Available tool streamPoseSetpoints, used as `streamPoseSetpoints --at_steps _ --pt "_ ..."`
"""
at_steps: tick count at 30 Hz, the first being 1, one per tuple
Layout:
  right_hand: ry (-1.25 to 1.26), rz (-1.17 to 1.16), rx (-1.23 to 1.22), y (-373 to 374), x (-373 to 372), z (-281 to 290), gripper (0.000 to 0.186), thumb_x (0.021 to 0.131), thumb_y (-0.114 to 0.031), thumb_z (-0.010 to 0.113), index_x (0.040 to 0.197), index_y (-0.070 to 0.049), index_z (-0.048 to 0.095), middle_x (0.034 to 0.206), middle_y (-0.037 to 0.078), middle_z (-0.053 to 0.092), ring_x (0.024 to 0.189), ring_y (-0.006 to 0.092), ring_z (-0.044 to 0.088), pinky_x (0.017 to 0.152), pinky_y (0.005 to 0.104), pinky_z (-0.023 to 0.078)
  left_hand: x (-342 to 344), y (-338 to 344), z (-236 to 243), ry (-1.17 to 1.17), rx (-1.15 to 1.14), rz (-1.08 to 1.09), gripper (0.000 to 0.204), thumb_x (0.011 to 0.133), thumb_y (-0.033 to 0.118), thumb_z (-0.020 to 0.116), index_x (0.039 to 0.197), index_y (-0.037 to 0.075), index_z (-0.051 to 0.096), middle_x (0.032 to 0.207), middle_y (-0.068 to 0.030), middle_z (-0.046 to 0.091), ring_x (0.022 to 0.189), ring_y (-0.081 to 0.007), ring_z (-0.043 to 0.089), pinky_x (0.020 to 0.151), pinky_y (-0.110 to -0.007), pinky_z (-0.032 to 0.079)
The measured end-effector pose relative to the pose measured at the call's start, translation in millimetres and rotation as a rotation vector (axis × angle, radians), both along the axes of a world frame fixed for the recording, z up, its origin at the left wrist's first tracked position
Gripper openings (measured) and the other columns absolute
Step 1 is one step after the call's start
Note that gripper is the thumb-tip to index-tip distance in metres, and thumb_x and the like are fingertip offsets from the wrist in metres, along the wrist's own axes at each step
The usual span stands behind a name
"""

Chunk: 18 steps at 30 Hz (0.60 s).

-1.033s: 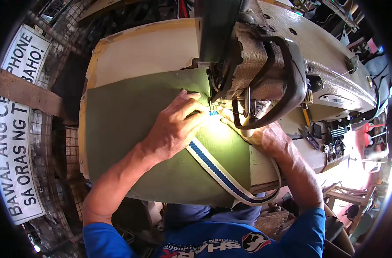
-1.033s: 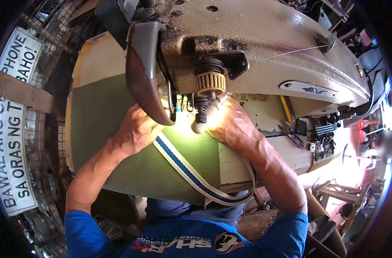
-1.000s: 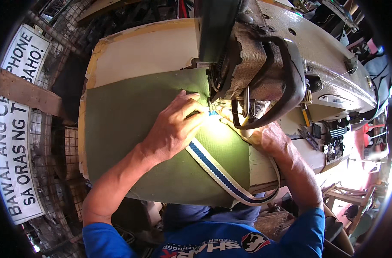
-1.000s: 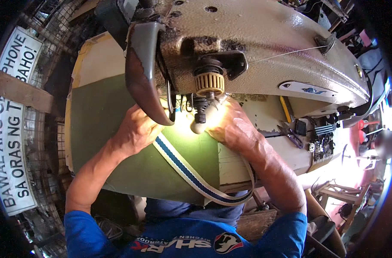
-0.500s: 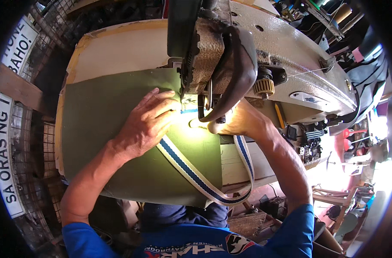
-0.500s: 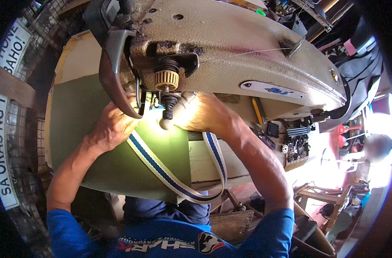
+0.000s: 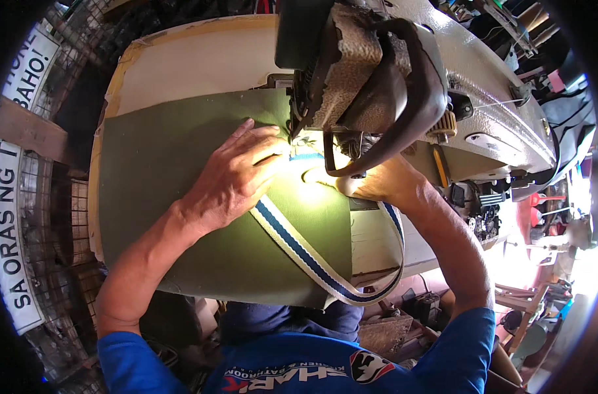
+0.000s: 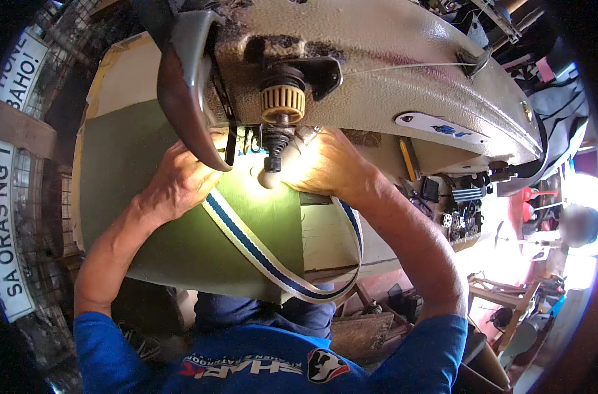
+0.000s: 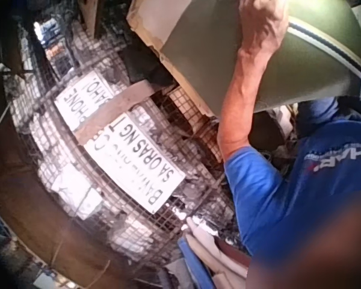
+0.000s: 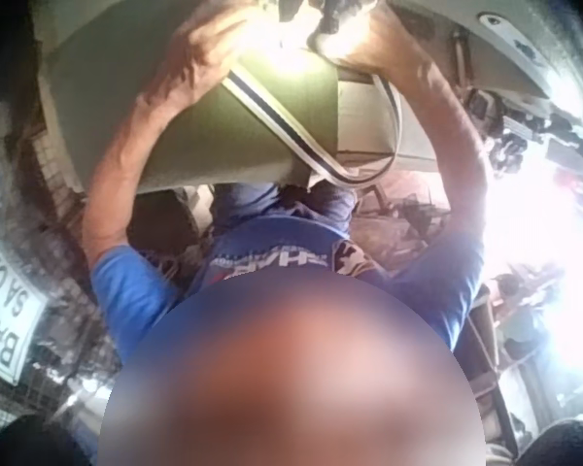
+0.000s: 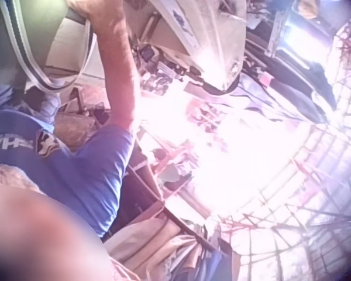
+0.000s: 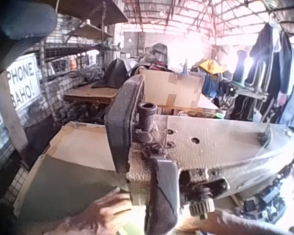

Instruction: Sewing a blue and white striped strap onto a green fabric panel using an industrial sewing machine.

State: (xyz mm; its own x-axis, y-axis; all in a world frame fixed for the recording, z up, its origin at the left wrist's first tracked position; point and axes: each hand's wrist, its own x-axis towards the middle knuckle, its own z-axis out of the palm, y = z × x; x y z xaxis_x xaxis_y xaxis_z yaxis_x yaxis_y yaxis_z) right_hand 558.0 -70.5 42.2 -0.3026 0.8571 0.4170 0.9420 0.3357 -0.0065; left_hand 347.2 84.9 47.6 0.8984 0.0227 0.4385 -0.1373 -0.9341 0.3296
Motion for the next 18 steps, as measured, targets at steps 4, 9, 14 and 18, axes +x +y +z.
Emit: streamPoseSetpoints --at_steps 4,9,14,18 --pt "0.13 0.011 0.097 2.2 2.4 -6.5 0.015 0.07 -0.028 0.068 0.061 -0.023 0.057 0.054 -0.001 0.053 0.045 0.0209 0.053 0.041 0.0343 0.043 -1.3 2.4 2.4 0.061 0.105 -0.021 0.027 0.082 0.008 0.065 0.108 0.004 0.066 0.113 -0.0094 0.062 0.121 -0.0276 0.057 0.109 -0.053 0.042" --pt "0.144 0.022 0.102 5.8 3.8 -9.1 0.016 0.068 -0.026 0.068 0.058 -0.023 0.056 0.05 -0.001 0.049 0.043 0.0206 0.052 0.041 0.0332 0.043 1.2 2.1 2.1 0.06 -0.011 -0.017 0.026 0.081 0.008 0.067 0.107 0.004 0.067 0.114 -0.0089 0.062 0.121 -0.0271 0.057 0.109 -0.054 0.041" --pt "0.088 0.09 0.158 7.0 5.0 -6.5 0.018 0.067 -0.025 0.069 0.056 -0.021 0.055 0.05 -0.003 0.049 0.043 0.0185 0.052 0.041 0.0331 0.043 1.8 3.5 1.9 0.059 -0.025 -0.025 0.025 0.081 0.007 0.068 0.105 0.004 0.067 0.114 -0.0091 0.063 0.122 -0.0273 0.057 0.11 -0.054 0.041" --pt "0.112 0.075 0.13 5.7 2.1 -6.8 0.016 0.067 -0.024 0.068 0.058 -0.022 0.056 0.05 -0.003 0.049 0.043 0.018 0.053 0.041 0.0334 0.045 0.6 3.5 0.9 0.055 -0.02 -0.018 0.024 0.081 0.007 0.068 0.105 0.004 0.067 0.114 -0.0095 0.063 0.122 -0.0278 0.057 0.11 -0.054 0.04"
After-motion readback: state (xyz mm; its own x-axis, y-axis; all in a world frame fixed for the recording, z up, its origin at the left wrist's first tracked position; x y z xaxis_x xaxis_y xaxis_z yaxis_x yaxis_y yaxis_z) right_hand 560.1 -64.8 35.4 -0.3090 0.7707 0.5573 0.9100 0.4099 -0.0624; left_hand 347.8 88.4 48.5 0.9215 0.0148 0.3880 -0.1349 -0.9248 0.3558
